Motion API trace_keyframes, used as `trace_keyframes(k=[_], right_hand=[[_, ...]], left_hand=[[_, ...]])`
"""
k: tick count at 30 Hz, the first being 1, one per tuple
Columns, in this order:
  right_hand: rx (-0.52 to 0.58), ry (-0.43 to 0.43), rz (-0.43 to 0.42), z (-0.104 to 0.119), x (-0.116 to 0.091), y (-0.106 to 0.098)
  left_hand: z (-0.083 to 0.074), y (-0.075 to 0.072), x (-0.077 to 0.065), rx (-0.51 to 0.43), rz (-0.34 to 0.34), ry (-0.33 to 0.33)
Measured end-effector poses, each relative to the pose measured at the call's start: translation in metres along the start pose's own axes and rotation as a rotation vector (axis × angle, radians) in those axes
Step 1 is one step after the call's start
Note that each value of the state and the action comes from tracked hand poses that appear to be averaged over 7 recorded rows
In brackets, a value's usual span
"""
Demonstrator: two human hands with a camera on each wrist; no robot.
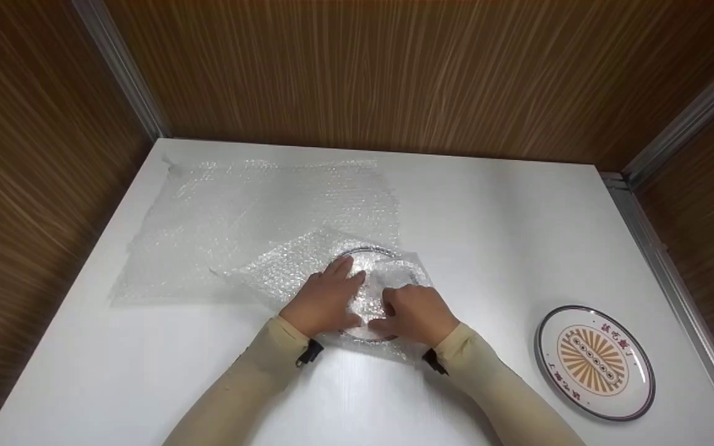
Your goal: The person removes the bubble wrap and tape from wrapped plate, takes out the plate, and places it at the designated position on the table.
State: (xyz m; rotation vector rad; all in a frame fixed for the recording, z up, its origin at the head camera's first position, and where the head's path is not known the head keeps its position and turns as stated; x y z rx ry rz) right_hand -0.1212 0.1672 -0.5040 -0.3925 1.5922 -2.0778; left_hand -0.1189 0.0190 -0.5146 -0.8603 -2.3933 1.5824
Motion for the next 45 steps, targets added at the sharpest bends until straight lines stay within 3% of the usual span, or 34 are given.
trace_keyframes(k=[14,19,25,31,36,40,45], right_hand=[[-0.040,-0.048,-0.023,0.006,0.000,0.006],[-0.024,-0.143,-0.007,0.012,-0.003,0.009],[0.005,-0.234,0.007,0.015,-0.004,0.002],[0.081,-0.278,0.018,0.013,-0.007,-0.022],[0.090,-0.297,-0.036,0.014,-0.018,-0.050],[0.097,-0.313,-0.135,0.018,-0.031,-0.078],[0.032,-0.301,-0.325,0.018,-0.047,-0.108]], left_hand=[[-0.005,0.000,0.001,0.084,-0.030,0.006],[-0.006,0.003,0.001,0.112,-0.033,0.012],[-0.003,0.001,0.002,0.038,-0.031,-0.003],[-0.002,0.002,0.001,-0.019,-0.023,0.007],[0.000,0.005,0.002,-0.043,-0.013,0.002],[0.002,0.005,0.003,-0.049,-0.002,-0.015],[0.003,0.003,0.002,-0.043,-0.001,-0.041]])
Point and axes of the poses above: each hand's wrist, its own x-axis towards the middle knuckle, its own y-axis out of the palm, z = x × y, the point moved 6 cm from there along x, towards the middle knuckle, and after that the axes turned 6 degrees about y, right-handed, at the moved point
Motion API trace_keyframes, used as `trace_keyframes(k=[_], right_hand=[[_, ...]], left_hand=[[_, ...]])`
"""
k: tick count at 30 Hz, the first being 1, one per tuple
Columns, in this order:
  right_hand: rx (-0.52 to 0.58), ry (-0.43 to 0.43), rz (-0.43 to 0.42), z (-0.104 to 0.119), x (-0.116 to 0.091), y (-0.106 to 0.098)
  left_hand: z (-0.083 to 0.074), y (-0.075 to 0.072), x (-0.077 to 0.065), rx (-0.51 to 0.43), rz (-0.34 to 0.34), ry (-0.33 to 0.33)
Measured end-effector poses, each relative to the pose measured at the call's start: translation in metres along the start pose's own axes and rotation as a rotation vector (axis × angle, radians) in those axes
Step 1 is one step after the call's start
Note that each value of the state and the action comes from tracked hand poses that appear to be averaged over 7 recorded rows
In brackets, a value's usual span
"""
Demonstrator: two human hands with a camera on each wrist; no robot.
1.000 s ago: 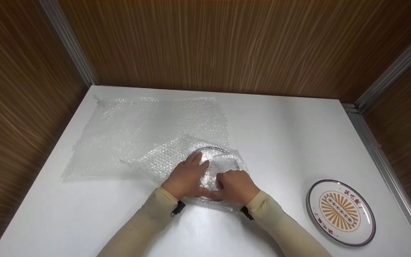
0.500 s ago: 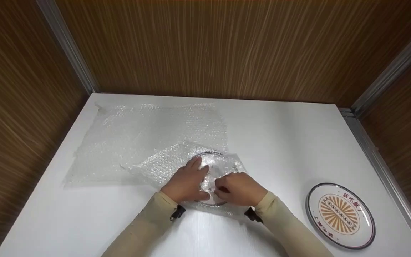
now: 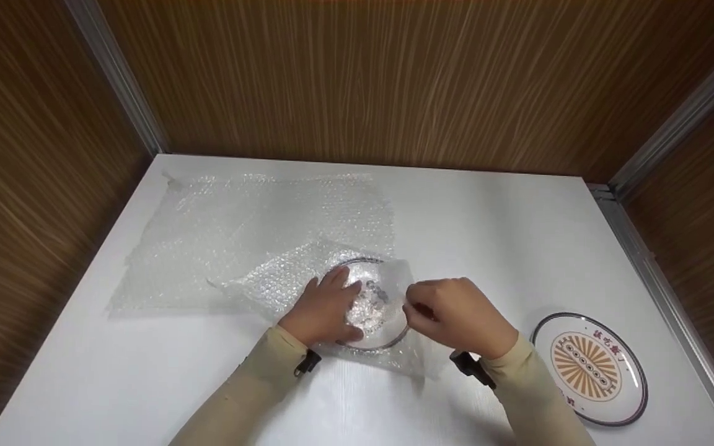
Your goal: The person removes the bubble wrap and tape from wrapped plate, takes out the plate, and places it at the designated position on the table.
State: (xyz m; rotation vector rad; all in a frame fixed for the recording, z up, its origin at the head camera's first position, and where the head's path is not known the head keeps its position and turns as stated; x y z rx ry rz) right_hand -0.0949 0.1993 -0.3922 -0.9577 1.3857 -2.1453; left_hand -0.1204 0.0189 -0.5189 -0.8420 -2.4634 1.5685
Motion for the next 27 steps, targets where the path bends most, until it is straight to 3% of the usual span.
trace_keyframes(k=[4,8,16,18,20,22,24,27], right_hand=[[-0.079,0.085,-0.130,-0.007,-0.004,-0.022],[-0.125,0.227,-0.187,-0.024,-0.007,-0.034],[-0.144,0.608,-0.166,-0.070,-0.023,-0.055],[-0.133,0.666,-0.169,-0.075,-0.025,-0.057],[-0.122,0.660,-0.198,-0.074,-0.024,-0.057],[-0.099,0.595,-0.234,-0.066,-0.019,-0.055],[-0.084,0.484,-0.245,-0.052,-0.013,-0.048],[-0.054,0.282,-0.164,-0.021,-0.003,-0.025]], left_hand=[[0.000,-0.002,-0.001,0.023,-0.014,-0.010],[0.000,-0.002,-0.001,0.023,-0.025,-0.010],[-0.001,-0.002,-0.001,-0.039,-0.016,-0.010],[-0.002,-0.003,-0.001,-0.041,-0.015,-0.005],[-0.003,-0.003,-0.001,-0.026,-0.016,0.002],[-0.003,-0.003,0.000,-0.005,-0.017,0.012],[-0.004,-0.002,0.000,0.020,-0.019,0.022],[-0.005,-0.001,0.001,0.045,-0.018,0.031]])
Point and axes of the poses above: each hand's wrist, its own x-axis towards the middle knuckle, its own y-axis out of the palm, z = x × y, the point moved 6 cm from there along x, towards the middle knuckle, and after that the axes turned 6 degrees about y, right-handed, at the moved point
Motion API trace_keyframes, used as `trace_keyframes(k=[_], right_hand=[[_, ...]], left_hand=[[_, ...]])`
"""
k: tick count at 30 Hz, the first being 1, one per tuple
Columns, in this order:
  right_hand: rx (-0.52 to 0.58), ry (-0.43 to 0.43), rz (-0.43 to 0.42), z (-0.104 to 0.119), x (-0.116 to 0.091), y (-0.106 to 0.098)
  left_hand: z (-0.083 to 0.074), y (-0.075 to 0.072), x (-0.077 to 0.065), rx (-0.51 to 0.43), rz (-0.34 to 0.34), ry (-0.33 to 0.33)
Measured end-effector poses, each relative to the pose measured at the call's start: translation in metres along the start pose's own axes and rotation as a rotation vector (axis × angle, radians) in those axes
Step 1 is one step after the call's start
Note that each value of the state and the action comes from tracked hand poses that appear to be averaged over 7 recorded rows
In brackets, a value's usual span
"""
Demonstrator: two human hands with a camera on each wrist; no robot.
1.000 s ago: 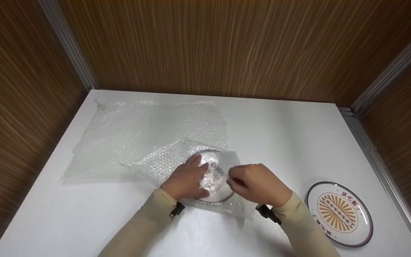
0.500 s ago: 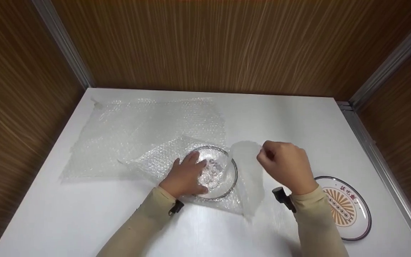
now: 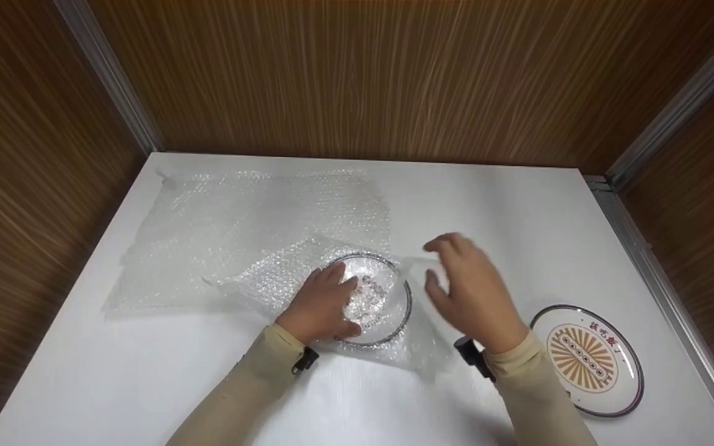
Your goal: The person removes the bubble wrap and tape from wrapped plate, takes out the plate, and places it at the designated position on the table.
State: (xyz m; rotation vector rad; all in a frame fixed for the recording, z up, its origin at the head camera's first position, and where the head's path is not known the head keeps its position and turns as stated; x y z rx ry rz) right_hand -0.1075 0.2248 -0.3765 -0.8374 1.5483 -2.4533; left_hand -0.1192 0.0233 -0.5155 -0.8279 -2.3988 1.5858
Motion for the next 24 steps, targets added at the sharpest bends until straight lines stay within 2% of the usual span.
trace_keyframes(k=[2,4,6,8,10,12,16,19,24], right_hand=[[-0.002,-0.118,0.086,0.020,-0.005,0.021],[-0.022,-0.197,0.169,0.032,-0.011,0.042],[-0.060,-0.235,0.229,0.034,-0.015,0.061],[-0.104,-0.232,0.275,0.031,-0.018,0.076],[-0.134,-0.179,0.314,0.023,-0.019,0.085],[-0.161,-0.079,0.348,0.012,-0.019,0.090],[-0.228,0.118,0.361,-0.009,-0.018,0.090],[-0.249,0.190,0.387,-0.019,-0.015,0.093],[-0.211,0.284,0.475,-0.039,-0.008,0.099]], left_hand=[[-0.001,0.001,0.000,0.006,-0.008,0.010],[-0.002,0.002,0.000,0.007,-0.013,0.014],[-0.002,0.004,0.000,0.004,-0.016,0.014],[-0.001,0.005,-0.001,-0.008,-0.020,0.011],[-0.001,0.006,-0.002,-0.021,-0.020,0.007],[0.000,0.006,-0.002,-0.038,-0.022,0.007],[0.001,0.006,-0.002,-0.047,-0.014,0.004],[0.002,0.005,-0.002,-0.040,-0.011,0.002],[0.003,0.001,0.000,-0.035,-0.019,0.008]])
Point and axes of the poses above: each hand's wrist, its own x-axis towards the middle knuckle, its own y-axis out of the palm, z = x × y, the point moved 6 cm from there along x, towards the middle knuckle, and after that the axes turned 6 degrees about y, right-handed, at the moved point
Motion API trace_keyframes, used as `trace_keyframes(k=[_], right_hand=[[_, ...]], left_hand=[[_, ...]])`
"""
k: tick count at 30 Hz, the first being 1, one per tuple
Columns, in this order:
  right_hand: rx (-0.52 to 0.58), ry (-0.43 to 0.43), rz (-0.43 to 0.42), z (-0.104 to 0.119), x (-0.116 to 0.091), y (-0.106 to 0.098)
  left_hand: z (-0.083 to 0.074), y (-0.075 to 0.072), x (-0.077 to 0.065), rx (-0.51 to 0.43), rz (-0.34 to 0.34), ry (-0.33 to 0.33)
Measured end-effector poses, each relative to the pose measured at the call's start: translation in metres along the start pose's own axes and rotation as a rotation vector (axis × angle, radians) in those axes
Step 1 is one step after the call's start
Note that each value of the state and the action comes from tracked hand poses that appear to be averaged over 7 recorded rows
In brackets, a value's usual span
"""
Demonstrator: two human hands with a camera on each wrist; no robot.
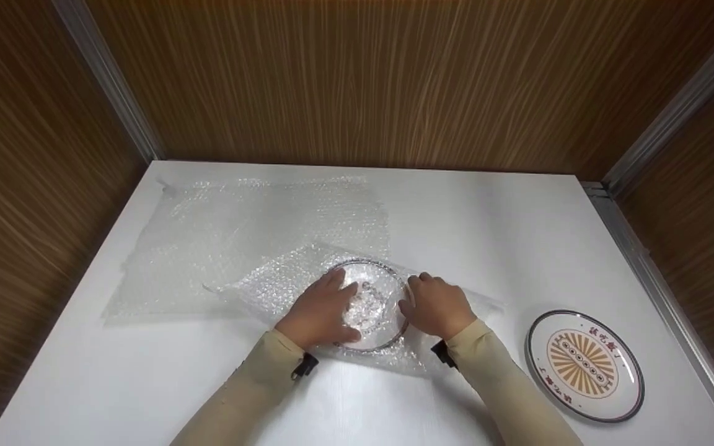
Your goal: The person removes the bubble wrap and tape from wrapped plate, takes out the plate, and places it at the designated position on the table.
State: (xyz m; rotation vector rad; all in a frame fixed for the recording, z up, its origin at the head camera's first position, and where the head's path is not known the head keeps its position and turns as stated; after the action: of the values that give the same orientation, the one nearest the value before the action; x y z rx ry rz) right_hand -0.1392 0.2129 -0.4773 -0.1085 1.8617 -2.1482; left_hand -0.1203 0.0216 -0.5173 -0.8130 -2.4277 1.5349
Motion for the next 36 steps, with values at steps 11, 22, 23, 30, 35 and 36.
trace_keyframes(k=[11,22,23,30,35,36], right_hand=[[0.089,0.119,0.139,-0.054,0.029,0.006],[0.072,0.203,0.184,-0.077,0.029,-0.004],[0.064,0.213,0.188,-0.079,0.029,-0.005],[0.058,0.254,0.236,-0.089,0.029,-0.003],[0.079,0.220,0.215,-0.086,0.028,-0.005],[0.090,0.205,0.200,-0.083,0.028,-0.006]], left_hand=[[0.000,-0.002,0.002,-0.009,0.024,-0.013],[0.000,-0.004,0.000,-0.019,0.022,-0.008],[0.001,-0.003,0.000,-0.024,0.022,-0.010],[0.001,0.000,0.000,-0.044,0.022,-0.005],[0.002,-0.007,0.001,-0.053,-0.003,0.020],[0.003,-0.009,0.000,-0.050,-0.011,0.025]])
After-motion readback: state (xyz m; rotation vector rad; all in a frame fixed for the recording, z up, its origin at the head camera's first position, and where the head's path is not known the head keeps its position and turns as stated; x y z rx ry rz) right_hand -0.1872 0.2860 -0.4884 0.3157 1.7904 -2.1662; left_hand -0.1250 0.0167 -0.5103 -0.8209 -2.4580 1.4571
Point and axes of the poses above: each hand's wrist, its own x-axis towards the middle knuckle, its own y-axis out of the palm, z = x × y, the point moved 6 cm from there along x, towards the middle knuckle, and after that the axes turned 6 degrees about y, right-handed, at the moved point
